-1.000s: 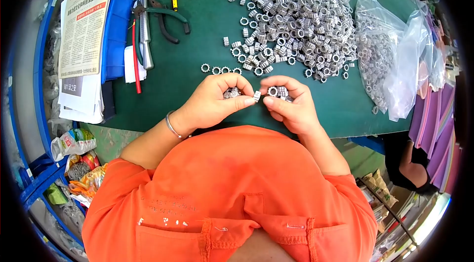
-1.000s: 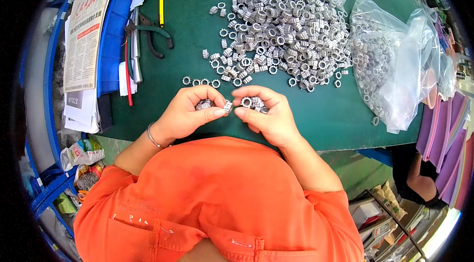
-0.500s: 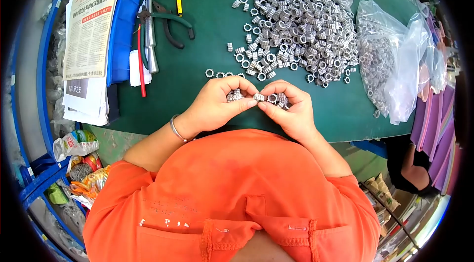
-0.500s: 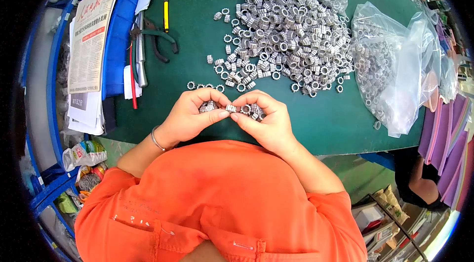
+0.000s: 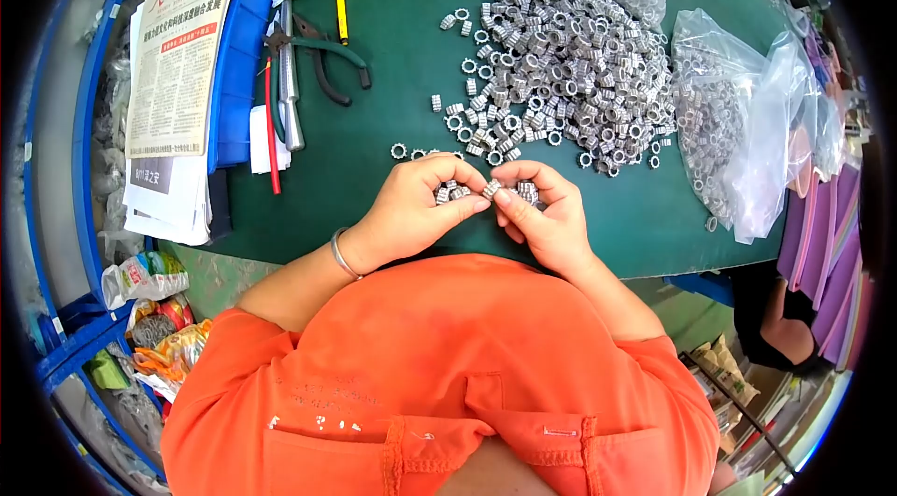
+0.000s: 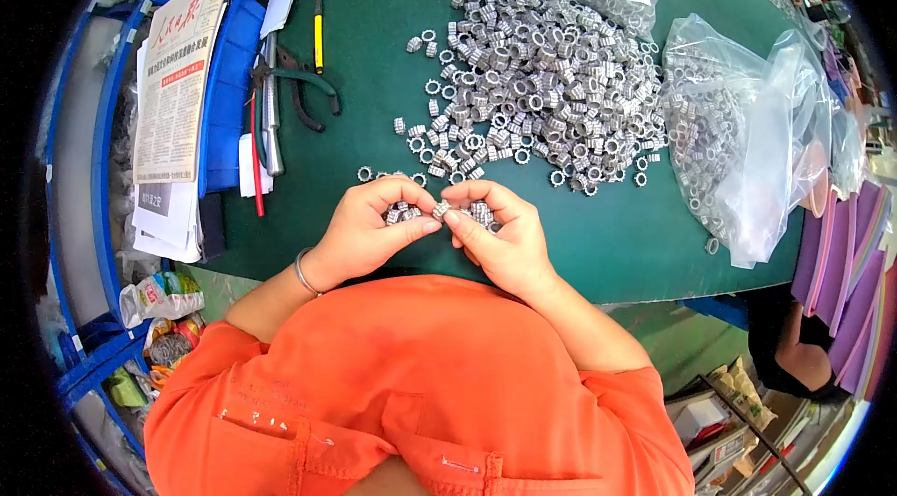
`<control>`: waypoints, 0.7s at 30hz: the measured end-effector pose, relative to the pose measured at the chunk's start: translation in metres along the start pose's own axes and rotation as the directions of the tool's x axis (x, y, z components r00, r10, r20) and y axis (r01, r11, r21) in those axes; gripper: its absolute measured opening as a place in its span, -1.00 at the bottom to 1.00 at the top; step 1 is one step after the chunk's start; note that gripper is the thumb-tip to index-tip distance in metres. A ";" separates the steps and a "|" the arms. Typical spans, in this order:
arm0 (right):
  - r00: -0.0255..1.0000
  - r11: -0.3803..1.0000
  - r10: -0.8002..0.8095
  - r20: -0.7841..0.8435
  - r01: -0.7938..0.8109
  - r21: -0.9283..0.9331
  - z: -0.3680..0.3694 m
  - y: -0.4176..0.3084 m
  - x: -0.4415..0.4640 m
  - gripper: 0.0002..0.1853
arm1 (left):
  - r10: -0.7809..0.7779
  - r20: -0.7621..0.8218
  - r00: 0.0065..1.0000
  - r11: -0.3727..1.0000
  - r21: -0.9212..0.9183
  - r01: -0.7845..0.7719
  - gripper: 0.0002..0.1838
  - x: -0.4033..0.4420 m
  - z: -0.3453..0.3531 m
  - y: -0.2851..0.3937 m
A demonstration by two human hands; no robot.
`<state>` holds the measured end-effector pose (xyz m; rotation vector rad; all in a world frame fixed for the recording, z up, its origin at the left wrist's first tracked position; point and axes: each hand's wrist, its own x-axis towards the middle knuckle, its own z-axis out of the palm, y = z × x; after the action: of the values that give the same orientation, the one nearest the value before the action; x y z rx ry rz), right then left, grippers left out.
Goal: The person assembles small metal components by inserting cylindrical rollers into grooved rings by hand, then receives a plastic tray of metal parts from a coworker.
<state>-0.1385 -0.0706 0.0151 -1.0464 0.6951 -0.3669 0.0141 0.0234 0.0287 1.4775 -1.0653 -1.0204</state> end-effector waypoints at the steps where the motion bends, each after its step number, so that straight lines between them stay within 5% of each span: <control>1: 1.000 1.000 0.002 0.001 -0.002 -0.001 0.000 -0.001 0.000 -0.83 | 0.013 0.005 1.000 0.999 0.035 -0.013 -0.88 0.000 0.000 0.000; 7: 0.999 0.991 -0.014 0.035 0.019 -0.135 -0.004 -0.002 0.002 -0.85 | 0.004 0.008 1.000 1.000 -0.003 -0.004 -0.89 0.000 0.000 -0.001; 9: 0.992 0.992 0.126 0.026 -0.127 0.027 -0.006 0.000 0.003 -0.85 | -0.020 0.021 1.000 1.000 -0.014 0.020 -0.89 0.001 0.000 0.002; 15: 0.974 0.928 0.212 0.084 -0.228 0.294 -0.009 0.002 0.004 -0.87 | -0.014 0.032 0.999 0.998 -0.067 0.016 -0.88 0.000 0.005 -0.017; 21: 0.986 0.977 0.164 0.040 -0.168 0.133 -0.009 0.007 0.002 -0.86 | -0.071 0.032 0.997 0.986 -0.148 0.075 -0.85 0.002 0.006 -0.020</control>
<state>-0.1434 -0.0742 0.0050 -0.8570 0.7164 -0.2504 0.0110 0.0218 0.0084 1.3931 -0.9377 -1.1497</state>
